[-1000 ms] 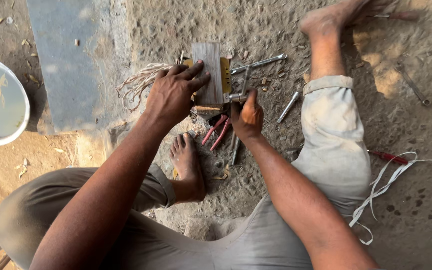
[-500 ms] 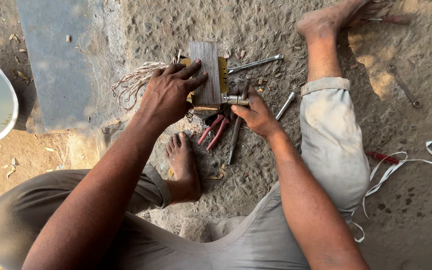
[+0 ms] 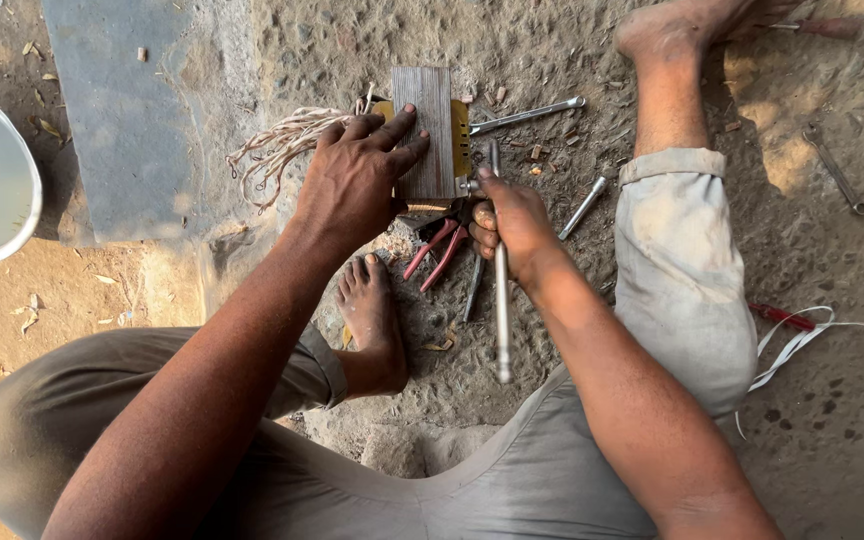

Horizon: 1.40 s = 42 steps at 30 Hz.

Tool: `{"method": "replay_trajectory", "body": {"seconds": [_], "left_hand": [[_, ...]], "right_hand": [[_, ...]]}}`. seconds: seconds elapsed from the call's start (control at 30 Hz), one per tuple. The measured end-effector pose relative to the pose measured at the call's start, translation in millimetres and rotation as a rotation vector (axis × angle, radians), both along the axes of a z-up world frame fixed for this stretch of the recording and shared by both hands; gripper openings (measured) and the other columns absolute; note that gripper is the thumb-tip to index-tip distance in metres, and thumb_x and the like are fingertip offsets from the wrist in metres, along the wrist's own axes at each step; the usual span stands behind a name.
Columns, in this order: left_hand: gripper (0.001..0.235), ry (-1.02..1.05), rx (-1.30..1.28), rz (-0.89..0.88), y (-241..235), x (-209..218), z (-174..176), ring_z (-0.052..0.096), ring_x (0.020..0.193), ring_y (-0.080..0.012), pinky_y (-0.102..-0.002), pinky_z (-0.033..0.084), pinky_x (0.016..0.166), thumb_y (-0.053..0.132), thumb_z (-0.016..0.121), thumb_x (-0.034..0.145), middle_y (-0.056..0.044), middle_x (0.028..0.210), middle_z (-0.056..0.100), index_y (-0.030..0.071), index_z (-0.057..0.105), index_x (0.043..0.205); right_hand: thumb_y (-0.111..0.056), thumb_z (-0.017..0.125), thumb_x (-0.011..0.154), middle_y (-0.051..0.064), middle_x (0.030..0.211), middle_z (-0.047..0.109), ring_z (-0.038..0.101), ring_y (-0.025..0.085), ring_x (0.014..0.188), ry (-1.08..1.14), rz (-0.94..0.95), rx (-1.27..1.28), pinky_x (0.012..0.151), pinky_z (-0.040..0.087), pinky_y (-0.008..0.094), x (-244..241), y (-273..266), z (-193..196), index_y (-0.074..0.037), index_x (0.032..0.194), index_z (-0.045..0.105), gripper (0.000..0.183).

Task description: The person sits on the ground and repairs a small electronic device using pliers, a screwdriver, and a wrench. They remove and reattach metal plates and wires, adjusting components within the device casing.

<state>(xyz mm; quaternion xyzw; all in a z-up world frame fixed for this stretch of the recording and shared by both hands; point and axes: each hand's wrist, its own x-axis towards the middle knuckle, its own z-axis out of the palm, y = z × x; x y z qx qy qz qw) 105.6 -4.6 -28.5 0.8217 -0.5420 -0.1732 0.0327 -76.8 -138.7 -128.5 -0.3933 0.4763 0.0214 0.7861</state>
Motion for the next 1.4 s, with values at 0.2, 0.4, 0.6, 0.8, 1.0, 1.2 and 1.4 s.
{"method": "replay_trajectory", "body": {"seconds": [0.2, 0.4, 0.6, 0.8, 1.0, 1.2, 1.4], "left_hand": [[0.08, 0.021, 0.016, 0.018, -3, 0, -3, 0.047, 0.139, -0.0307, -0.052, 0.036, 0.114, 0.031, 0.094, 0.068, -0.004, 0.157, 0.047, 0.027, 0.062, 0.141], [0.083, -0.071, -0.006, -0.066, -2, 0, 7, 0.045, 0.136, -0.0333, -0.052, 0.037, 0.11, 0.035, 0.09, 0.07, -0.009, 0.154, 0.048, 0.021, 0.056, 0.144], [0.065, 0.035, 0.111, 0.047, 3, -8, 13, 0.062, 0.115, -0.0346, -0.046, 0.055, 0.091, 0.037, 0.082, 0.084, -0.018, 0.114, 0.064, 0.006, 0.055, 0.133], [0.063, 0.201, -0.052, 0.096, 6, -20, -4, 0.069, 0.085, -0.037, -0.046, 0.058, 0.071, 0.02, 0.072, 0.094, -0.023, 0.095, 0.065, -0.002, 0.044, 0.146], [0.053, 0.159, -0.038, 0.072, 6, -24, -23, 0.069, 0.077, -0.0322, -0.041, 0.06, 0.063, 0.008, 0.063, 0.098, -0.023, 0.092, 0.065, -0.006, 0.044, 0.145], [0.042, 0.196, 0.062, 0.091, -3, -22, -16, 0.07, 0.077, -0.0281, -0.038, 0.062, 0.06, 0.011, 0.063, 0.1, -0.02, 0.092, 0.066, -0.005, 0.049, 0.137], [0.053, 0.203, -0.035, 0.075, 5, -19, -16, 0.07, 0.073, -0.0289, -0.04, 0.061, 0.06, 0.014, 0.069, 0.095, -0.02, 0.087, 0.068, -0.004, 0.049, 0.14]], "right_hand": [[-0.057, 0.053, 0.104, -0.005, 0.06, 0.053, 0.053, 0.012, 0.05, -0.119, 0.12, -1.004, 0.05, 0.048, 0.037, -3, 15, -46, -0.008, 0.101, 0.055, 0.049], [-0.056, 0.056, 0.106, -0.003, 0.071, 0.054, 0.052, 0.011, 0.059, -0.298, -0.116, -0.6, 0.05, 0.048, 0.03, -14, 3, -33, -0.006, 0.1, 0.058, 0.05], [-0.049, 0.06, 0.099, -0.005, 0.059, 0.048, 0.047, 0.006, 0.043, 0.132, 0.068, -0.197, 0.034, 0.041, 0.024, 10, -7, 12, -0.008, 0.104, 0.063, 0.041], [-0.032, 0.066, 0.097, -0.004, 0.056, 0.049, 0.043, 0.007, 0.039, 0.005, -0.047, 0.275, 0.031, 0.033, 0.025, 17, -21, 32, -0.011, 0.097, 0.053, 0.024], [-0.032, 0.066, 0.107, -0.002, 0.059, 0.049, 0.046, 0.01, 0.043, -0.194, -0.042, -0.201, 0.036, 0.04, 0.027, -2, 8, -8, -0.006, 0.097, 0.052, 0.031], [-0.047, 0.048, 0.115, 0.002, 0.079, 0.059, 0.053, 0.014, 0.063, -0.313, 0.056, -1.195, 0.055, 0.045, 0.032, -6, 17, -38, -0.004, 0.115, 0.053, 0.043], [-0.047, 0.046, 0.11, -0.001, 0.069, 0.054, 0.052, 0.009, 0.052, -0.264, -0.116, -0.759, 0.042, 0.044, 0.027, -13, 8, -28, -0.008, 0.105, 0.055, 0.04]]}}
